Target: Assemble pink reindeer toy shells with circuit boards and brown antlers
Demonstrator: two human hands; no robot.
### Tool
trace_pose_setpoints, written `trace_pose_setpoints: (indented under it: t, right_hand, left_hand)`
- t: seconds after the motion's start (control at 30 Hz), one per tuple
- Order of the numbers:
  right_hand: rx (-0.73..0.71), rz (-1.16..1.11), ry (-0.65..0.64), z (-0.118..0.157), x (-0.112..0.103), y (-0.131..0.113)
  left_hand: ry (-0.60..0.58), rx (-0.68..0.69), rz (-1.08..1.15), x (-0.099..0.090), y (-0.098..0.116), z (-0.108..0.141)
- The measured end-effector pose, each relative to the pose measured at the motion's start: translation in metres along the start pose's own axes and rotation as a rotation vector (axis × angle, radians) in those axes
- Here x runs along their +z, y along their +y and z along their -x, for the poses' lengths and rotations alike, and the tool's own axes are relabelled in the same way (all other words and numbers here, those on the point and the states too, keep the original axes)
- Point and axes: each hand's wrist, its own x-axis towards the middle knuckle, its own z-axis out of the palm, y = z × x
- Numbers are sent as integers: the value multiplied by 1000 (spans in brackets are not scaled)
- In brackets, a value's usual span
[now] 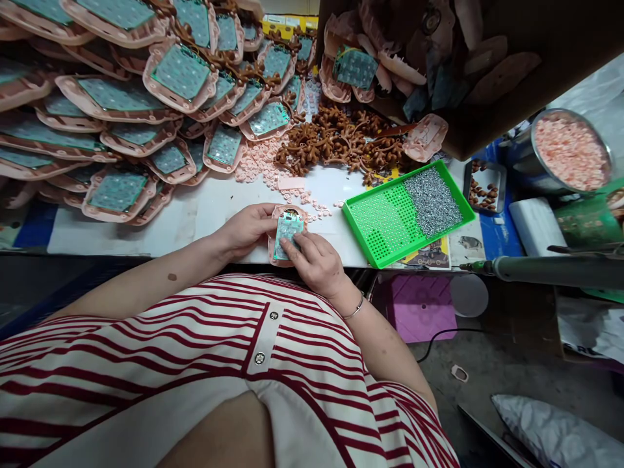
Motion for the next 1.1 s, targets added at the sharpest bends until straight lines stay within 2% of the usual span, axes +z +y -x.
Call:
trace_pose_setpoints:
  t: [0.17, 0.43, 0.63, 0.77, 0.83, 0.9, 1.0, 1.1]
  right_hand:
    - [5, -33, 32, 1, 2, -1]
    - [56, -77, -38, 6, 4, -3]
    - [13, -42, -55, 1, 2, -6]
    - [29, -131, -148, 1, -1, -8]
    - [28, -193, -138, 0, -6, -7]
    - [102, -255, -55, -5, -11, -4]
    - [366, -361, 77, -21, -16, 2]
    - [530, -478, 67, -41, -13, 11]
  left_hand:
    - [-23, -3, 22, -3, 1, 1]
    - [-104, -113, 118, -11, 9, 3]
    - [-59, -52, 90, -8, 5, 3]
    - [9, -50, 89, -5, 2, 3]
    - [13, -48, 80, -4, 1, 3]
    - [-15, -47, 65, -5, 1, 3]
    - [-55, -34, 36, -5, 0, 3]
    - [-68, -18, 12, -6, -1, 2]
